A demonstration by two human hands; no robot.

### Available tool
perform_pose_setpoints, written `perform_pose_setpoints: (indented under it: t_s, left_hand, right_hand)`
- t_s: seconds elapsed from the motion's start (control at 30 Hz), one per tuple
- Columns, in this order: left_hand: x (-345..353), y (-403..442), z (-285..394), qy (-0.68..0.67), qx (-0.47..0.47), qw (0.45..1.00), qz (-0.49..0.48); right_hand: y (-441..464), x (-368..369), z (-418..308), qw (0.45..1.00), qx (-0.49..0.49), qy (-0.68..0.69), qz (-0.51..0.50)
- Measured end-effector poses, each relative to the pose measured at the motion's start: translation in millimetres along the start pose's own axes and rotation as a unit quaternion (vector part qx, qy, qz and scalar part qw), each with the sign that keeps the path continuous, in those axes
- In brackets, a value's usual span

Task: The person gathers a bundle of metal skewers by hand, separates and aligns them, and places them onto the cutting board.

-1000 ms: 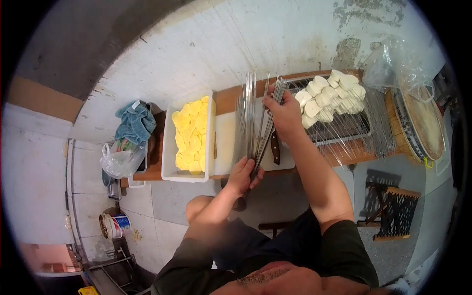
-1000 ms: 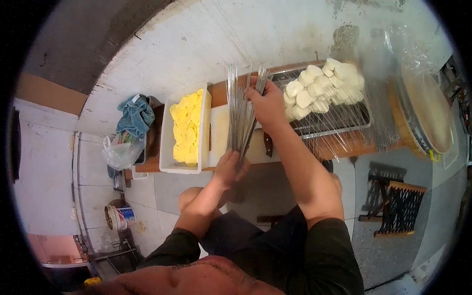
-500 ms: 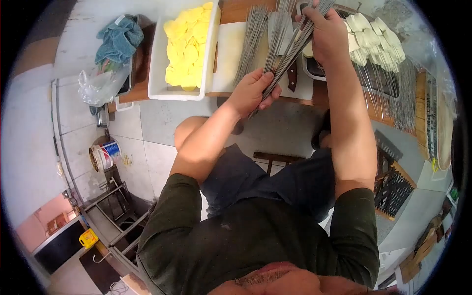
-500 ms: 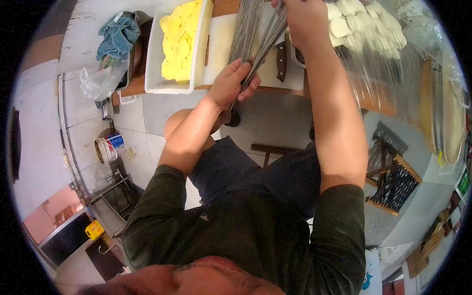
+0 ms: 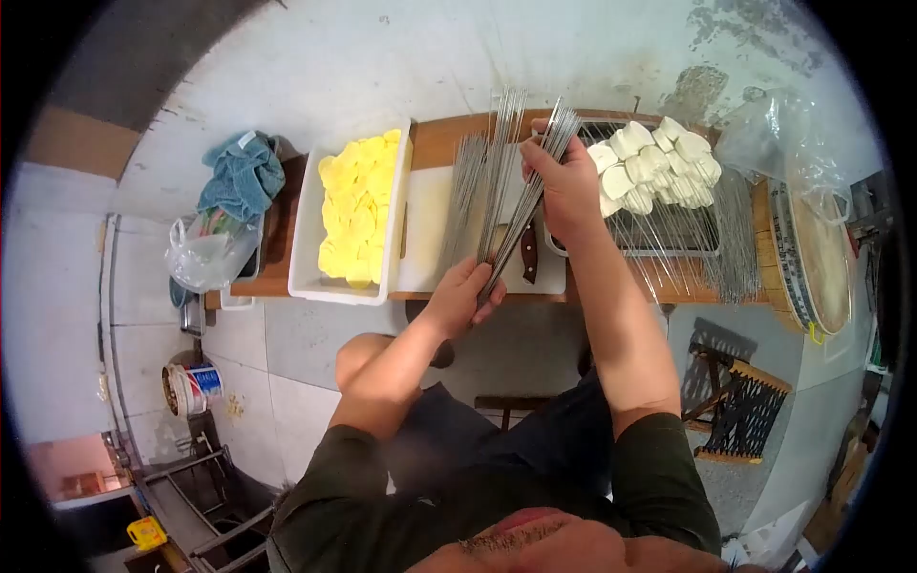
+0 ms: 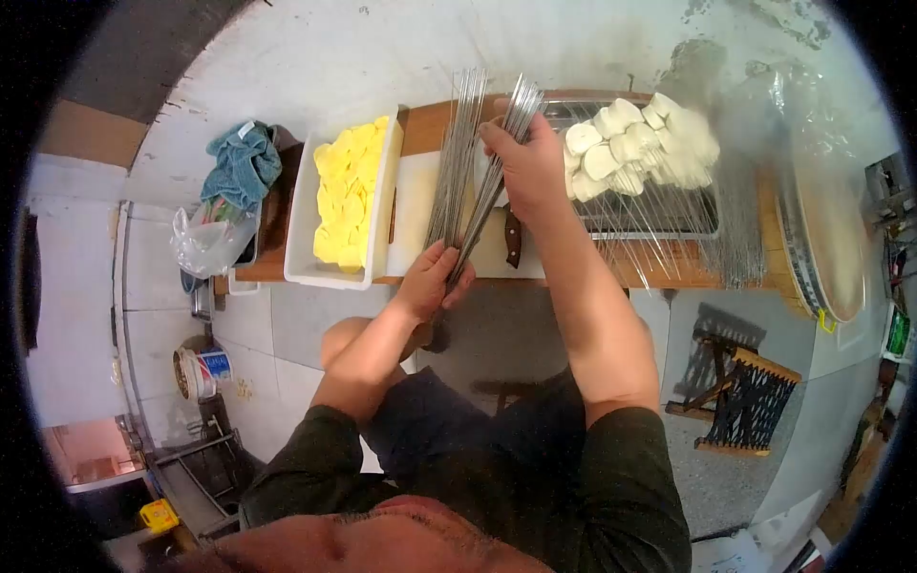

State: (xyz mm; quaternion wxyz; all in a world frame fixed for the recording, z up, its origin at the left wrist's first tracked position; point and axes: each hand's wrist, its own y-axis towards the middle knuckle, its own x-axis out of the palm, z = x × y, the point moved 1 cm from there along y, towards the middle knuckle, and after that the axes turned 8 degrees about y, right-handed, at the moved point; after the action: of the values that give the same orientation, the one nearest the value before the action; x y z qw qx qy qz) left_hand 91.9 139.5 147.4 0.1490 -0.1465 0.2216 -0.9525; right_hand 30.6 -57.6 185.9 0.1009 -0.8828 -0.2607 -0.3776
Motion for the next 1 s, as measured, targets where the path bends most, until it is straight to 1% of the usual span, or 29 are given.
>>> perform_pose_setpoints:
  t_s: [0.13, 0.23, 0.3, 0.4, 0.5, 0.6, 0.7, 0.77, 0.83, 0.9, 1.0]
  left_hand:
    - [2.6, -0.5, -2.2, 0.010, 0.002, 1.000, -0.001]
    - [1.1, 1.8, -6.1, 0.022, 0.008, 1.000, -0.014]
    - [1.0, 2.9, -8.1, 0.013, 0.010, 1.000, -0.015]
    - [5.5, 2.2, -4.1, 0.011, -0.002, 1.000, 0.012]
    - [3.9, 2.4, -7.8, 0.011, 0.007, 1.000, 0.004]
    - [0.7, 3.4, -11.4, 0.009, 0.016, 1.000, 0.003]
    - [0.7, 2.4, -11.6, -0.014, 0.002, 1.000, 0.015]
    - [1.8, 4.3, -15.4, -0.014, 0.009, 0.999, 0.039]
    - [2.5, 4.8, -15.5, -0.015, 0.016, 0.999, 0.044]
    - [3.2, 3.7, -11.5, -0.015, 0.021, 0.999, 0.028]
    - [5.9, 0.0, -3.8, 0.000, 0.017, 1.000, 0.024]
  right_hand:
    - [0.8, -5.0, -1.0, 0.999, 0.004, -0.038, 0.015]
    - [-2.1, -1.1, -2.7, 0.997, -0.011, -0.064, 0.049]
    - [-2.8, 0.8, -4.3, 0.997, 0.006, -0.044, 0.056]
    - [-5.1, 4.3, -7.8, 0.997, 0.016, -0.043, 0.068]
    - [-3.6, -0.3, -4.6, 0.998, 0.005, -0.048, 0.035]
    - [-3.7, 1.5, -4.3, 0.999, -0.002, -0.033, 0.043]
    - [-4.9, 4.0, -4.9, 0.999, -0.010, -0.019, 0.038]
    - [-3.5, 2.5, -3.8, 0.999, -0.013, -0.031, 0.036]
    - [-3.1, 2.2, -3.8, 0.999, -0.014, -0.029, 0.034]
    - [-3.0, 3.6, -4.9, 0.999, -0.014, -0.014, 0.031]
    - [-3.1, 2.3, -5.6, 0.999, -0.006, -0.028, 0.027]
